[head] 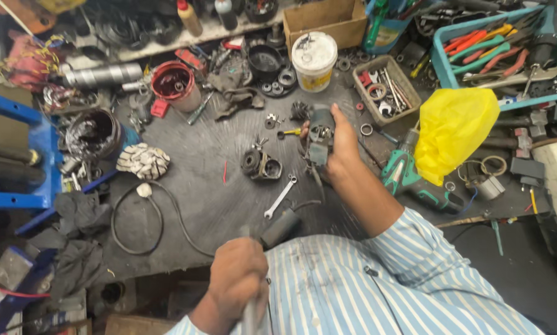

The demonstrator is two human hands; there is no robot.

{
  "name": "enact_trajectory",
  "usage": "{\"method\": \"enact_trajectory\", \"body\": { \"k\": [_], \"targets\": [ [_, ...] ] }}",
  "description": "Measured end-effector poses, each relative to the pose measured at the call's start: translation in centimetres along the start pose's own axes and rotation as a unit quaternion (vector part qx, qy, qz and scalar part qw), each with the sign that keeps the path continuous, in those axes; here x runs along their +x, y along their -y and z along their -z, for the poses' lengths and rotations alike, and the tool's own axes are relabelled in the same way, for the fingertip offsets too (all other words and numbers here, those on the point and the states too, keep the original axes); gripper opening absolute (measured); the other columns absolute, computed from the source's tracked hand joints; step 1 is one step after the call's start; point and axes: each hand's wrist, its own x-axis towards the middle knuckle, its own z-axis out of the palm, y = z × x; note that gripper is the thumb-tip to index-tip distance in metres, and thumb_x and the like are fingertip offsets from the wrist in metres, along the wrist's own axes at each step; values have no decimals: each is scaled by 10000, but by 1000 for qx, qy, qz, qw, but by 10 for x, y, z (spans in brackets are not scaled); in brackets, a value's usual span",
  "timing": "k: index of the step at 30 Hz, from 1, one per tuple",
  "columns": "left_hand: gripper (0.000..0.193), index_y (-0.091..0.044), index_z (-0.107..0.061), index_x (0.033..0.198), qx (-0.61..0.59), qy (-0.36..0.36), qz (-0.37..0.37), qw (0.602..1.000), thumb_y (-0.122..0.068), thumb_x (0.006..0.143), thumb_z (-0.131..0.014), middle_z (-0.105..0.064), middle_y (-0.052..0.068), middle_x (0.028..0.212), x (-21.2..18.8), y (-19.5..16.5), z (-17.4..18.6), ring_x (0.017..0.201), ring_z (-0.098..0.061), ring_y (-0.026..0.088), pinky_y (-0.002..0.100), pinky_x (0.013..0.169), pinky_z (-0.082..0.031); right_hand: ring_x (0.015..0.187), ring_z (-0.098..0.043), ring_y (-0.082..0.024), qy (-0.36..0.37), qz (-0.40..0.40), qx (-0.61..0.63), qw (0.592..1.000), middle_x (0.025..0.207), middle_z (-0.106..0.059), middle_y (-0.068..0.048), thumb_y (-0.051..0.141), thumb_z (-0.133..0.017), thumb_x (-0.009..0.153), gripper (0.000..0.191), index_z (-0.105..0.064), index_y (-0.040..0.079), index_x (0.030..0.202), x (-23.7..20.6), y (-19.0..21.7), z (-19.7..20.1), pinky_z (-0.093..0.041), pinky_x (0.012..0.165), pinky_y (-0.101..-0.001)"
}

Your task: The person uses a rubber mallet to tap a bearing into a motor housing, then wipes the housing with a rag. They insert a rotor into the housing and rotate it to check fit, then remove it and set it aside.

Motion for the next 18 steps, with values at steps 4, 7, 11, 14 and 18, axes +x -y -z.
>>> {"method": "enact_trajectory", "body": {
  "k": [4, 7, 11, 14, 18],
  "targets": [
    [264, -35, -619, 708, -150, -174, -6, 973, -280, 806, -629, -627, 172, 694, 11, -1, 9, 631, -615, 420, 543, 556, -471, 686, -632, -263, 19, -27, 25, 999, 817, -623, -175, 487, -585, 1001, 535, -561, -40, 1089, 0, -1, 1, -583, 613, -366],
    [273, -65, -624, 644, -49, -149, -7, 988, -323, 713, -680, -599, 177, 633, 6, -4, 16, 592, -605, 423, 542, 500, -447, 689, -638, -274, -4, 15, -4, 1000, 819, -627, -174, 480, -563, 989, 507, -572, -14, 1102, 1, 1, 9, -575, 605, -382],
    [191, -123, -595, 620, 5, -30, -93, 995, -264, 620, -725, -623, 152, 652, 2, -13, 17, 609, -632, 392, 540, 533, -462, 695, -632, -273, -10, -11, 14, 1000, 839, -631, -200, 503, -569, 1016, 540, -560, -30, 1110, 8, 1, 16, -573, 611, -364],
    [189, -43, -607, 911, -124, -204, 2, 971, -188, 891, -727, -652, 167, 763, 15, -22, 10, 675, -656, 392, 481, 598, -510, 723, -622, -284, 41, 62, -63, 995, 855, -627, -190, 482, -570, 958, 500, -569, 11, 1126, 9, -1, 15, -593, 649, -411],
    [157, -20, -625, 993, -194, -281, -36, 939, -164, 933, -636, -669, 161, 857, 13, -19, 10, 733, -676, 366, 447, 661, -533, 839, -633, -263, 135, -61, 77, 986, 1004, -604, -184, 424, -633, 977, 499, -542, -11, 1203, -17, 1, 5, -585, 680, -345]
  ]
}}
